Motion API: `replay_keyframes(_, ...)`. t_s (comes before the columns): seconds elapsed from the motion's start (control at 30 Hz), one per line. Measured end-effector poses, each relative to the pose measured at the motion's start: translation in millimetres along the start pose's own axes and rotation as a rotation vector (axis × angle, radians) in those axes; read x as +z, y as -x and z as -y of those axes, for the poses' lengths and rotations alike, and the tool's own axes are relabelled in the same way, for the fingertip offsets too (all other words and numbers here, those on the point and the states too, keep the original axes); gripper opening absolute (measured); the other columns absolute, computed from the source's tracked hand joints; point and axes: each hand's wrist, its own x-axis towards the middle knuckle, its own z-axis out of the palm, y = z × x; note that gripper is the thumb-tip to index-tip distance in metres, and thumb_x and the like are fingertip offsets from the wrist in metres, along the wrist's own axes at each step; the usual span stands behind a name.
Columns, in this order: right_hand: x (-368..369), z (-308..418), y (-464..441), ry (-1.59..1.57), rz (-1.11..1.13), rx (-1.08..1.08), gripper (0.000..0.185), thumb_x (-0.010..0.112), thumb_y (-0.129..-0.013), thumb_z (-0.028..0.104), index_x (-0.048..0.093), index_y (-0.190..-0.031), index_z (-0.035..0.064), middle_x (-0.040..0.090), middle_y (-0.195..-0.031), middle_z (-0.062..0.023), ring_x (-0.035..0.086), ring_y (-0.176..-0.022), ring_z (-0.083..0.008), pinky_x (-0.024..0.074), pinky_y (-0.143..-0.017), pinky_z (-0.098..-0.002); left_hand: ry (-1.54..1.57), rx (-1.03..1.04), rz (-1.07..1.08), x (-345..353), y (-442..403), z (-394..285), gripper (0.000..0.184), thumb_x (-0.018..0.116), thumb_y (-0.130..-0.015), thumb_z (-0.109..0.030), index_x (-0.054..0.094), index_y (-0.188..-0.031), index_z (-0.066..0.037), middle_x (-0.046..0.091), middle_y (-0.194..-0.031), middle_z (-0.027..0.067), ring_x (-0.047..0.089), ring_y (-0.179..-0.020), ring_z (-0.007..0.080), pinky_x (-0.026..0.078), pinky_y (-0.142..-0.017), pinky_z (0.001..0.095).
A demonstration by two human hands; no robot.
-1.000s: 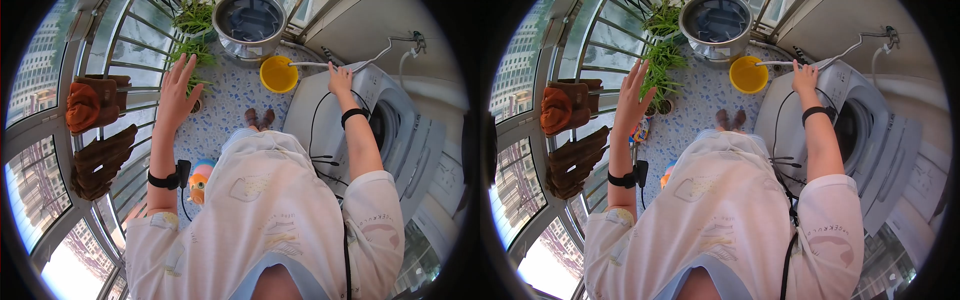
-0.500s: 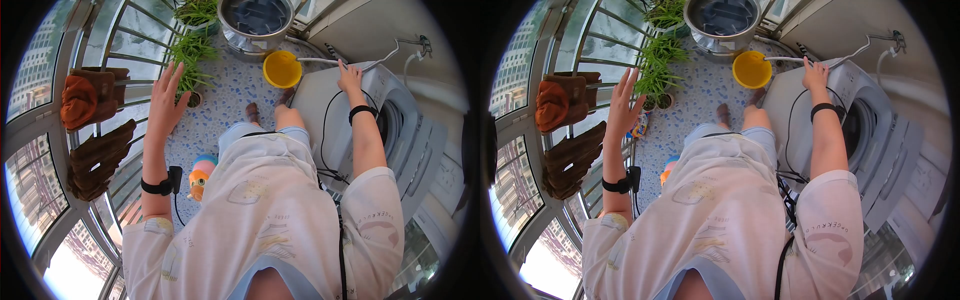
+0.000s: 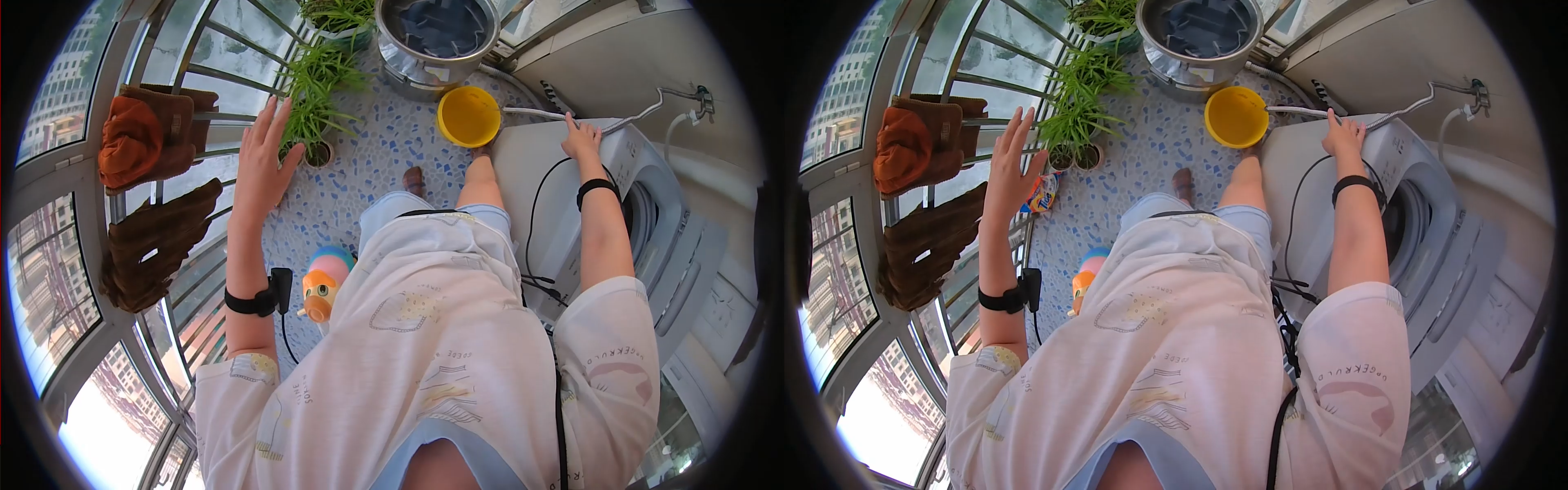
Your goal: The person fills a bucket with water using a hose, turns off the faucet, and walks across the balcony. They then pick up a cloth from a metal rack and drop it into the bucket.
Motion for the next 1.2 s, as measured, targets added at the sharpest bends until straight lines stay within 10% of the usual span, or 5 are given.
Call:
replay_keyframes(0.67,-5.6,-18.0,-3.1,-0.117,-0.015,-0.108,0.076,0.057,-0.082,0.021,0.028,-0.151,0.0351,0.041,-0.146,-0.0132,0.031,-0.14,-0.0301,0.0056,-0.119,-0.0512,0.062,0.033,0.045,32.7,-23.2,-12.0,0.065,0.064,-0.09,-0.023,0.035,-0.149,-0.021,0.035,-0.152,0.0132,0.037,-0.137,0.0352,0.027,-0.113,0.052)
replay_keyframes(1.07,-21.9,-51.4,-31.4,-0.312,0.019,-0.37,0.049,0.055,-0.079,0.007,0.045,-0.126,0.0199,0.062,-0.111,-0.0188,0.059,-0.109,-0.0376,0.0465,-0.09,-0.0465,0.032,-0.032,-0.045,35.6,-18.8,-24.3,0.064,0.064,-0.091,-0.025,0.036,-0.149,-0.021,0.037,-0.151,0.0138,0.037,-0.137,0.0348,0.027,-0.113,0.052)
replay_keyframes(1.2,-23.4,-58.3,-24.0,-0.351,-0.047,-0.464,0.041,0.055,-0.08,0.005,0.046,-0.119,0.0137,0.062,-0.105,-0.0213,0.06,-0.101,-0.0397,0.0467,-0.083,-0.0478,0.043,-0.034,-0.016,40.3,-19.7,-34.3,0.063,0.062,-0.092,-0.024,0.035,-0.149,-0.017,0.036,-0.151,0.0156,0.039,-0.134,0.0381,0.028,-0.112,0.0504)
